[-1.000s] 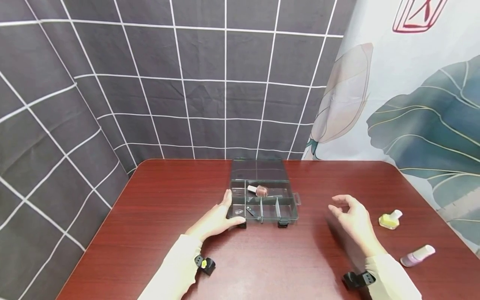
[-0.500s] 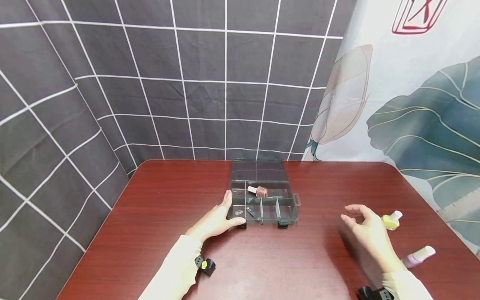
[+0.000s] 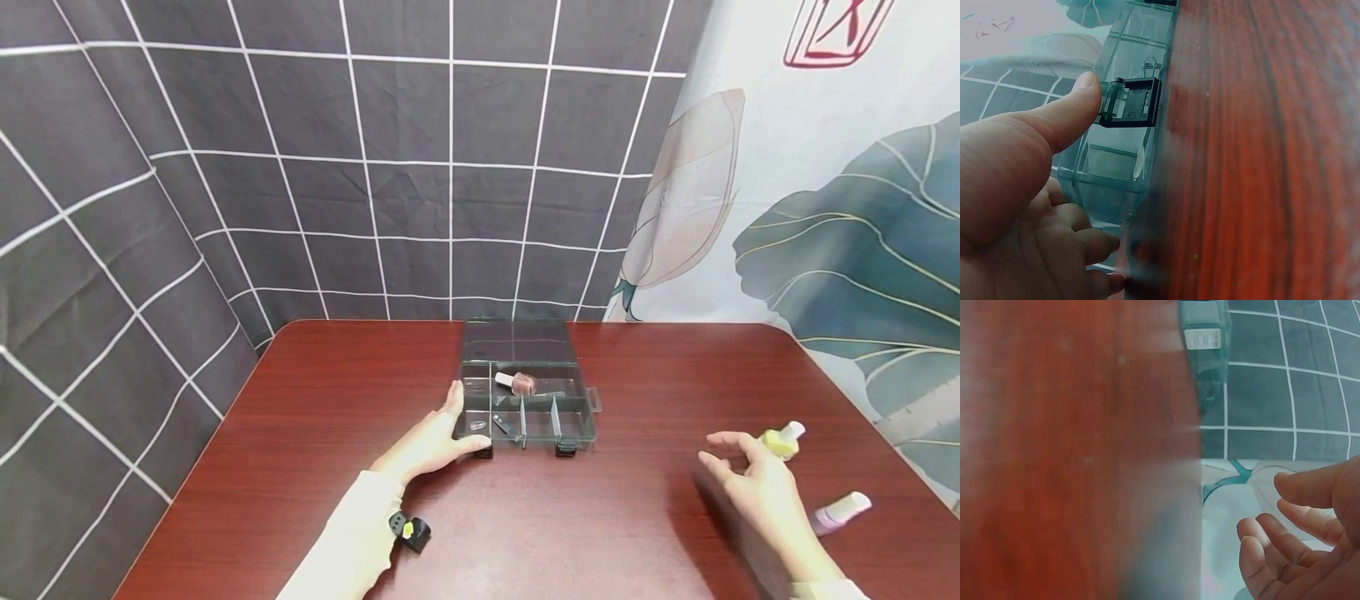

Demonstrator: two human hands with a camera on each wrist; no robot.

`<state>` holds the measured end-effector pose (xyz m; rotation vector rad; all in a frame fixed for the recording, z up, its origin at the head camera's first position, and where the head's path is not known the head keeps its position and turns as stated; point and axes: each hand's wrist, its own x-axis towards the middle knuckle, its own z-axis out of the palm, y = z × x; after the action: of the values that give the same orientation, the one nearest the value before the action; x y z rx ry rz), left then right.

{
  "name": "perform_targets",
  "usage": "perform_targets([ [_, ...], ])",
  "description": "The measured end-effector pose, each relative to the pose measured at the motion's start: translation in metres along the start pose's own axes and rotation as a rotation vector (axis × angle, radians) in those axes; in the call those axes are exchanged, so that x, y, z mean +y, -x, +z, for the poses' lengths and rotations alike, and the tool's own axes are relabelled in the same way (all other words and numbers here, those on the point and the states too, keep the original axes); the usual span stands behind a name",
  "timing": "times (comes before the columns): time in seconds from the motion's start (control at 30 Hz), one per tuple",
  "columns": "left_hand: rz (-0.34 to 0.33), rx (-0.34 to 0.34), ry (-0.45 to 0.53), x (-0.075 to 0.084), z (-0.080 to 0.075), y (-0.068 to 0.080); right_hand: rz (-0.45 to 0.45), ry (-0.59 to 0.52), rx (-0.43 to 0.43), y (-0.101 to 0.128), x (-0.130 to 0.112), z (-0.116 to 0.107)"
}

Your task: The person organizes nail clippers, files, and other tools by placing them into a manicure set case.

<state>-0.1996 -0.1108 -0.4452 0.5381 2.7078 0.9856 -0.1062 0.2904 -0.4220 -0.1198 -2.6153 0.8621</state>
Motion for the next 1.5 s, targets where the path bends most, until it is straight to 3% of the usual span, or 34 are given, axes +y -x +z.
perform_targets([
  [0.23, -0.004, 0.000, -0.004, 0.000, -0.003, 0.001, 0.004, 0.030, 0.024, 0.012, 0.005, -0.001],
  [0.47, -0.007, 0.007, 0.002, 0.001, -0.009, 0.002, 0.080, 0.027, -0.028, 0.022, 0.007, -0.010],
  [0.67, -0.004, 0.012, 0.008, 0.001, -0.008, 0.002, 0.091, 0.022, -0.002, 0.027, 0.013, -0.018],
  [0.83, -0.006, 0.015, 0.013, 0.000, -0.008, 0.002, 0.225, 0.105, -0.009, 0.030, 0.020, -0.029],
  [1.1, 0.010, 0.027, -0.007, -0.003, -0.007, 0.001, 0.584, 0.163, 0.013, 0.031, 0.028, -0.044],
  [1.37, 0.002, 0.018, 0.008, -0.004, -0.007, 0.001, 0.637, 0.189, -0.001, 0.035, 0.037, -0.055],
  [1.5, -0.003, 0.017, 0.014, -0.003, -0.007, 0.001, 0.705, 0.168, 0.026, 0.034, 0.042, -0.060],
])
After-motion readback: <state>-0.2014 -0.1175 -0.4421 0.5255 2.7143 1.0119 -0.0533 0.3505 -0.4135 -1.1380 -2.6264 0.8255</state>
